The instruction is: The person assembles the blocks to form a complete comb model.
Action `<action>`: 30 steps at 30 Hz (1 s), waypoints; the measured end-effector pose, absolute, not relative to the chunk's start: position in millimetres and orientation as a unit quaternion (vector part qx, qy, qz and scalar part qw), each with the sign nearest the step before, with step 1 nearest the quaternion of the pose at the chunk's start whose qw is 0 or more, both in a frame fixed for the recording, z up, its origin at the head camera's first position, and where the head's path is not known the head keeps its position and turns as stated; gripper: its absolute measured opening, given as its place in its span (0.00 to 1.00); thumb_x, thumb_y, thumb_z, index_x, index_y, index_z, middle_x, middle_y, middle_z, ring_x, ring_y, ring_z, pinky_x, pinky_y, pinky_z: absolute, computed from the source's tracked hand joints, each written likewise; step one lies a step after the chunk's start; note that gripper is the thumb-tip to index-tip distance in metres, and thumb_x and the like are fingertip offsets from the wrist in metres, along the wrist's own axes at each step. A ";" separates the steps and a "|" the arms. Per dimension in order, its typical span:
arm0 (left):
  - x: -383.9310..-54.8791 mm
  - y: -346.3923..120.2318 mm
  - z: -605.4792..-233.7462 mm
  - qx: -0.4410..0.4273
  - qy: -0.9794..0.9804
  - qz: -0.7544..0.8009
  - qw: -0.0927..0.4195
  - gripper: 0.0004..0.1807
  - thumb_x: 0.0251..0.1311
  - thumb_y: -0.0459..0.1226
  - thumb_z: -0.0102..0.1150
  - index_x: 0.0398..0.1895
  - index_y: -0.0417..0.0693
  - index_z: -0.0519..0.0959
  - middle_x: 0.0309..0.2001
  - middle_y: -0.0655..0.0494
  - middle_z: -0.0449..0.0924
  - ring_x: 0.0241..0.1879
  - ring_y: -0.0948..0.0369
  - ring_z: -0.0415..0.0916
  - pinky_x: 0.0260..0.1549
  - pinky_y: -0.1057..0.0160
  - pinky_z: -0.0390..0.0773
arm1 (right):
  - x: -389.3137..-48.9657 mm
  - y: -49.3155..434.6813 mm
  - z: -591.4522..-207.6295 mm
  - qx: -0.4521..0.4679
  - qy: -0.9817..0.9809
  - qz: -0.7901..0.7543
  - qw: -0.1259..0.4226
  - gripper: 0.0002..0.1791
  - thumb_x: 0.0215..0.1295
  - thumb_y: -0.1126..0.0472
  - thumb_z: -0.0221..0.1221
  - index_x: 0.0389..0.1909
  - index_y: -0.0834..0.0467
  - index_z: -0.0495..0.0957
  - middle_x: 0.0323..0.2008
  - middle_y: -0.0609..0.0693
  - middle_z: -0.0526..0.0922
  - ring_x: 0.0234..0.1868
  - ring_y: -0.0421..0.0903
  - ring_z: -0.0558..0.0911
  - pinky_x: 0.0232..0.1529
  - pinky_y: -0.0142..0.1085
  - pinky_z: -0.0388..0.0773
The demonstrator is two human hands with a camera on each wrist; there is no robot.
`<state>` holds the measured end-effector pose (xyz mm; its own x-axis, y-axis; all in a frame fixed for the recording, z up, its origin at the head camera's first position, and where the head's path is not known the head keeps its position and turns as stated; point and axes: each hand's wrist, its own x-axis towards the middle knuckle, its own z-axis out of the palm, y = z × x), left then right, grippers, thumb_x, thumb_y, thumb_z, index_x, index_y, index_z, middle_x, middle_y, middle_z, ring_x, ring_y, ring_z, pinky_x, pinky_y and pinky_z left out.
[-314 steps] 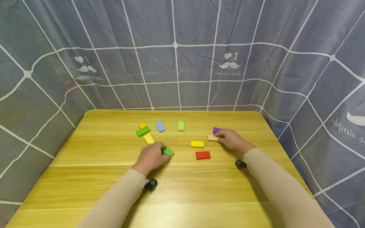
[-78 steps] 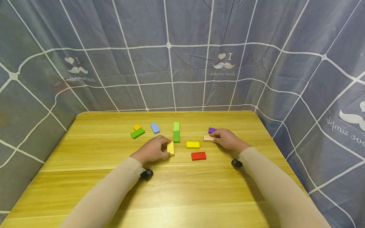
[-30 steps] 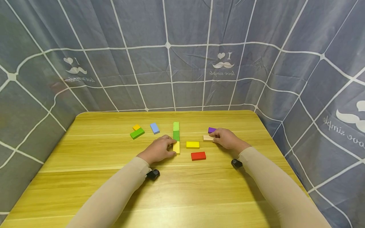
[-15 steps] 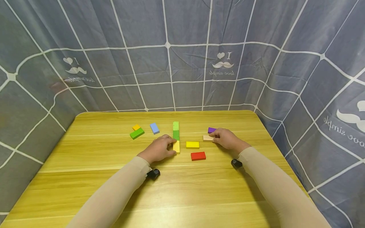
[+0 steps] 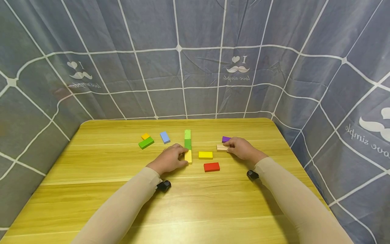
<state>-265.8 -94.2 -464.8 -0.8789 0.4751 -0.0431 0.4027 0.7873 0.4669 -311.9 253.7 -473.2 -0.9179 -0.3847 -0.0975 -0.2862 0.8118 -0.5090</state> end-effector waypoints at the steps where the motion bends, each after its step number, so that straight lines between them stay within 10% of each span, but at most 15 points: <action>1: -266.1 -94.8 -464.9 0.233 0.942 0.228 0.080 0.33 0.66 0.47 0.71 0.71 0.44 0.77 0.61 0.50 0.79 0.55 0.55 0.76 0.62 0.50 0.75 | -312.1 253.6 -473.2 -0.177 0.947 -0.250 0.098 0.20 0.76 0.62 0.62 0.65 0.57 0.83 0.62 0.61 0.84 0.60 0.54 0.80 0.60 0.48 0.76; 22: -309.3 -192.6 -439.9 0.111 0.967 0.231 0.019 0.26 0.80 0.39 0.50 0.77 0.42 0.70 0.77 0.36 0.64 0.76 0.34 0.60 0.74 0.29 0.58 | -312.6 251.8 -471.8 -0.173 0.948 -0.246 0.099 0.20 0.76 0.61 0.62 0.65 0.58 0.83 0.62 0.61 0.84 0.64 0.57 0.80 0.64 0.51 0.77; 30: -317.2 -224.8 -446.1 0.077 0.974 0.207 0.042 0.26 0.81 0.34 0.44 0.78 0.42 0.67 0.78 0.35 0.63 0.75 0.32 0.60 0.72 0.27 0.60 | -313.4 251.8 -472.0 -0.174 0.947 -0.249 0.104 0.20 0.76 0.61 0.62 0.65 0.58 0.83 0.55 0.57 0.86 0.49 0.49 0.78 0.51 0.42 0.74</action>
<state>-317.2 -224.8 -446.1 -0.9847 0.1670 -0.0501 0.1322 0.9023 0.4103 -313.4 251.8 -472.0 -0.9177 -0.3816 -0.1110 -0.2778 0.8158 -0.5073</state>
